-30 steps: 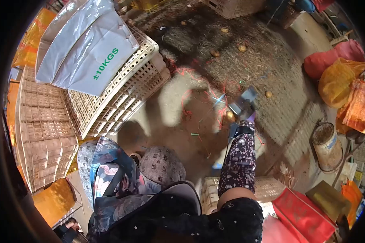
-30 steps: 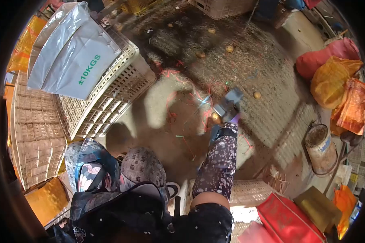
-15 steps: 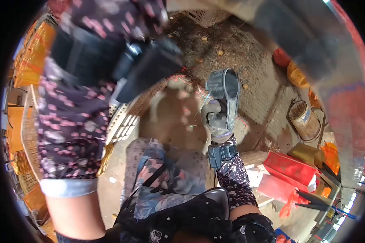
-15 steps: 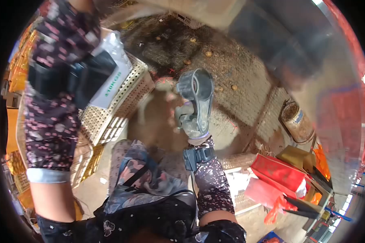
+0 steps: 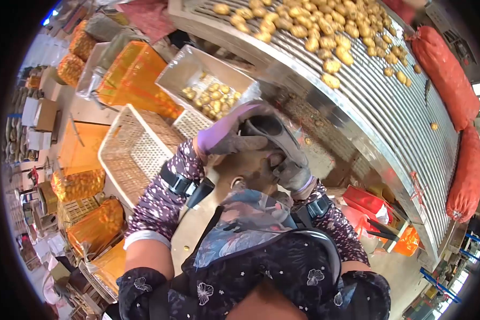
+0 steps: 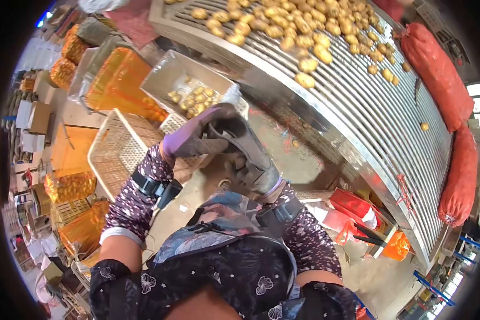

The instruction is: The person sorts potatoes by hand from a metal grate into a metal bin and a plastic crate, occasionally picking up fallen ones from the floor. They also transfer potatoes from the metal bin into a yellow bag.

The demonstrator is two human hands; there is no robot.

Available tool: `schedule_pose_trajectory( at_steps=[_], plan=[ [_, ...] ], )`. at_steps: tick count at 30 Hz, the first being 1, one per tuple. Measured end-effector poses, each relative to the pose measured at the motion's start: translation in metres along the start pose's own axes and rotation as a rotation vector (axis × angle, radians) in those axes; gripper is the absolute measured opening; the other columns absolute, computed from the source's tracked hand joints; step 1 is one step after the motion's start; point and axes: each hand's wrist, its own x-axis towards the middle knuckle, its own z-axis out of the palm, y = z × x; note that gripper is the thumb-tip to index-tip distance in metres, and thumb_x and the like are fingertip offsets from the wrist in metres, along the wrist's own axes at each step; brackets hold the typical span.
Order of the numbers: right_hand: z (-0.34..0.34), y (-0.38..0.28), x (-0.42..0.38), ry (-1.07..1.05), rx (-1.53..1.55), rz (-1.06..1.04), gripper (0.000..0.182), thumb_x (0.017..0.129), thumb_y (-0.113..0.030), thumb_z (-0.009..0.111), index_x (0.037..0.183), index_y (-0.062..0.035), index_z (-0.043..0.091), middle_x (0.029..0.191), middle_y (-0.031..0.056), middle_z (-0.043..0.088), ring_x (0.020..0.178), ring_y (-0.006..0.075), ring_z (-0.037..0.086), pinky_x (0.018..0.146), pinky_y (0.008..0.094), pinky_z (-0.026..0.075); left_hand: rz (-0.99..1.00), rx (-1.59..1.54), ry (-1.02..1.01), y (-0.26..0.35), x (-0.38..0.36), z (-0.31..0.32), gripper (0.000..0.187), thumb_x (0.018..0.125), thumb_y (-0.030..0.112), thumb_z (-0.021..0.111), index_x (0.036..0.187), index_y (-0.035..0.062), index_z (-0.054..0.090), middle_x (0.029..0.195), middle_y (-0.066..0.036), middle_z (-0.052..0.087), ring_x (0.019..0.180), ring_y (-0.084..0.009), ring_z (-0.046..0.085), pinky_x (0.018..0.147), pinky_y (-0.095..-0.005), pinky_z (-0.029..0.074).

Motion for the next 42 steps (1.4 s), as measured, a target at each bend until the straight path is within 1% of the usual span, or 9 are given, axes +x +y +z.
schedule_pose_trajectory(
  at_steps=[5,10,11,14,19,28,34,38,42],
  plan=[
    [0.069,-0.059,0.036,-0.135,0.090,0.201,0.044,0.095,-0.013,0.060,0.136,-0.0041,0.046,0.118,0.0102,0.059,0.099,0.0155,0.059,0.083,0.0288,0.051,-0.292,-0.766,0.282,0.022,-0.058,-0.040,0.040,0.092,0.029,0.068,0.120,0.0022,0.058,0.101,-0.003,0.064,0.090,-0.0111,0.061,0.078,-0.0260,0.051],
    [0.113,-0.119,0.075,0.293,-0.320,-0.005,0.050,0.099,-0.024,0.059,0.138,0.0035,0.042,0.122,0.0132,0.059,0.109,0.0183,0.058,0.097,0.0322,0.047,-0.093,-1.232,0.362,0.044,-0.045,-0.058,0.061,0.098,0.051,0.050,0.137,0.0047,0.048,0.123,-0.006,0.060,0.111,-0.0168,0.058,0.090,-0.0314,0.047],
    [0.101,-0.120,0.087,0.208,-0.300,-0.067,0.055,0.099,-0.022,0.059,0.143,0.0031,0.036,0.130,0.0134,0.055,0.119,0.0189,0.053,0.103,0.0308,0.042,0.015,-1.427,0.266,0.032,-0.043,-0.065,0.050,0.101,0.037,0.048,0.137,0.0015,0.044,0.134,-0.011,0.053,0.121,-0.0231,0.053,0.112,-0.0411,0.037],
    [0.089,-0.124,0.126,0.012,-0.173,-0.139,0.066,0.092,-0.017,0.067,0.144,0.0017,0.033,0.136,0.0105,0.047,0.120,0.0150,0.048,0.100,0.0301,0.043,-0.007,-1.538,0.255,0.033,-0.016,-0.071,0.052,0.102,0.037,0.047,0.139,0.0014,0.043,0.134,-0.011,0.053,0.122,-0.0236,0.052,0.113,-0.0408,0.036],
    [0.126,-0.189,0.177,-0.199,-0.192,-0.129,0.062,0.092,-0.018,0.063,0.145,-0.0014,0.036,0.121,0.0070,0.057,0.099,0.0142,0.057,0.089,0.0310,0.048,0.090,-1.204,0.256,0.032,0.049,-0.089,0.055,0.102,0.044,0.045,0.142,0.0071,0.043,0.131,-0.007,0.056,0.119,-0.0187,0.054,0.103,-0.0364,0.043],
    [-0.047,-0.226,0.393,-0.203,0.051,-0.027,0.041,0.090,-0.007,0.061,0.129,0.0010,0.052,0.121,0.0106,0.062,0.107,0.0221,0.063,0.092,0.0341,0.054,-0.312,-0.600,0.672,-0.001,0.123,-0.133,0.050,0.102,0.041,0.049,0.140,0.0087,0.042,0.127,-0.007,0.055,0.106,-0.0163,0.058,0.087,-0.0320,0.049],
    [-0.096,-0.273,0.519,0.026,0.075,-0.128,0.030,0.096,-0.006,0.044,0.120,0.0040,0.059,0.115,0.0124,0.067,0.102,0.0235,0.067,0.092,0.0332,0.054,-0.384,-1.019,0.970,-0.041,0.050,-0.122,0.043,0.100,0.037,0.052,0.130,0.0076,0.049,0.114,-0.008,0.062,0.101,-0.0199,0.061,0.081,-0.0340,0.050],
    [-0.147,-0.266,0.583,-0.021,-0.653,-0.454,0.026,0.095,-0.009,0.050,0.117,-0.0008,0.062,0.111,0.0129,0.067,0.097,0.0236,0.067,0.087,0.0353,0.057,-0.407,-1.095,1.122,-0.065,-0.002,-0.102,0.042,0.098,0.037,0.054,0.127,0.0074,0.051,0.111,-0.008,0.063,0.099,-0.0217,0.062,0.080,-0.0362,0.051],
    [-0.137,-0.273,0.615,0.117,0.150,0.011,0.026,0.096,-0.012,0.052,0.118,-0.0026,0.062,0.108,0.0136,0.066,0.096,0.0233,0.066,0.083,0.0361,0.058,-0.435,-1.131,1.212,-0.069,-0.010,-0.091,0.044,0.098,0.038,0.056,0.129,0.0070,0.051,0.111,-0.007,0.062,0.095,-0.0206,0.062,0.078,-0.0329,0.051]
  ],
)
